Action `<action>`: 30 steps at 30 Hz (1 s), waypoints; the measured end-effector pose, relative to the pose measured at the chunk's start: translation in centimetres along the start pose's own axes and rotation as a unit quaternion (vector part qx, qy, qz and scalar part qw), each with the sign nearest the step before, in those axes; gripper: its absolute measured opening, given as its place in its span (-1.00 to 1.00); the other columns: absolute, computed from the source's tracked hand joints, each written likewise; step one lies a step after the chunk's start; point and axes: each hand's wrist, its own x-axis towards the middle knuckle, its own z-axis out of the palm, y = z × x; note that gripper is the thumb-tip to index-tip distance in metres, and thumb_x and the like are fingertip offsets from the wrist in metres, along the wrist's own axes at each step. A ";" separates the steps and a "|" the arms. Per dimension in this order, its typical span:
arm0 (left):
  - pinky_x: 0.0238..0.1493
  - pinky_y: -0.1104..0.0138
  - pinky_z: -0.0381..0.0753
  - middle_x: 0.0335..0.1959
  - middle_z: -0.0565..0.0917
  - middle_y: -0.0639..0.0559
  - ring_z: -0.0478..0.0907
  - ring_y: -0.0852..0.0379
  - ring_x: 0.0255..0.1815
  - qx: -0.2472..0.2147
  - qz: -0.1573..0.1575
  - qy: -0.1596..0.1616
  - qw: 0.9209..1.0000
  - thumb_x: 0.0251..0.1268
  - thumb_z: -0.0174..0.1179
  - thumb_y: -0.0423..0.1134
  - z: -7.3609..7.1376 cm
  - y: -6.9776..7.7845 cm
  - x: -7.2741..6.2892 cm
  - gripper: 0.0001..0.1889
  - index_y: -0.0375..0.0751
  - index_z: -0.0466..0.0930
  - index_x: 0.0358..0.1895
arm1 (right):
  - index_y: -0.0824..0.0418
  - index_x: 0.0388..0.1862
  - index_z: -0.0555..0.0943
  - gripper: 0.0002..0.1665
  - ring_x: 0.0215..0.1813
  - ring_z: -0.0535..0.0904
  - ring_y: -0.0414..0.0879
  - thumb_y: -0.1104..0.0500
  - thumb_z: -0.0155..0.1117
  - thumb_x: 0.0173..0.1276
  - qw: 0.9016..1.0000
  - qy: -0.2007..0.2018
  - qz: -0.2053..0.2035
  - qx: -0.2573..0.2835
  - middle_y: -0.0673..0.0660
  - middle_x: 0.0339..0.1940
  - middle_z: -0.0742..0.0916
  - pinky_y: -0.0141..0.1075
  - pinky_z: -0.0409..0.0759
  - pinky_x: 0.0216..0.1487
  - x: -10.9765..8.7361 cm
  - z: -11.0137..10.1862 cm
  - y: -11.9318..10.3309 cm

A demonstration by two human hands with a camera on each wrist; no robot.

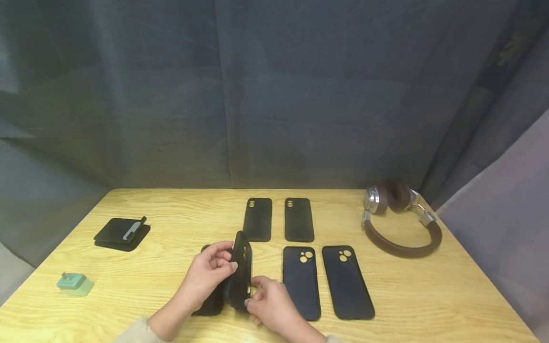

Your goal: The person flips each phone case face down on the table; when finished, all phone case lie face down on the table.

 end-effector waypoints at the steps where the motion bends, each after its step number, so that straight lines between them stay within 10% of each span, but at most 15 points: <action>1: -0.43 0.47 0.47 -0.27 0.46 -0.11 0.42 0.18 -0.40 0.002 -0.002 -0.002 1.000 0.08 0.23 -0.40 0.0 0.0 0.0 -0.50 -0.41 0.40 0.16 | 0.58 0.14 0.35 -0.41 -0.69 0.48 -0.23 0.34 0.22 0.15 1.000 -0.002 0.001 0.005 0.04 -0.66 0.60 -0.40 0.51 -0.63 0.1 0.1 0.1; 17: -0.49 0.50 0.41 -0.38 0.37 0.01 0.35 0.28 -0.53 -0.062 -0.032 -0.054 0.996 0.12 0.19 -0.42 0.5 -0.8 0.1 -0.47 -0.37 0.30 0.21 | 0.44 0.12 0.38 -0.43 -0.72 0.50 -0.16 0.39 0.21 0.07 0.998 -0.011 0.048 -0.035 0.08 -0.72 0.60 -0.33 0.47 -0.63 0.5 0.9 -0.3; 30: -0.47 0.45 0.42 -0.44 0.39 0.04 0.31 0.28 -0.57 -0.076 -0.038 -0.060 0.995 0.20 0.15 -0.39 1.4 -1.0 -0.1 -0.49 -0.32 0.26 0.23 | 0.40 0.15 0.37 -0.45 -0.52 0.55 -0.16 0.31 0.18 0.14 0.997 -0.029 0.045 0.050 0.09 -0.48 0.62 -0.30 0.57 -0.44 -0.7 0.1 -0.7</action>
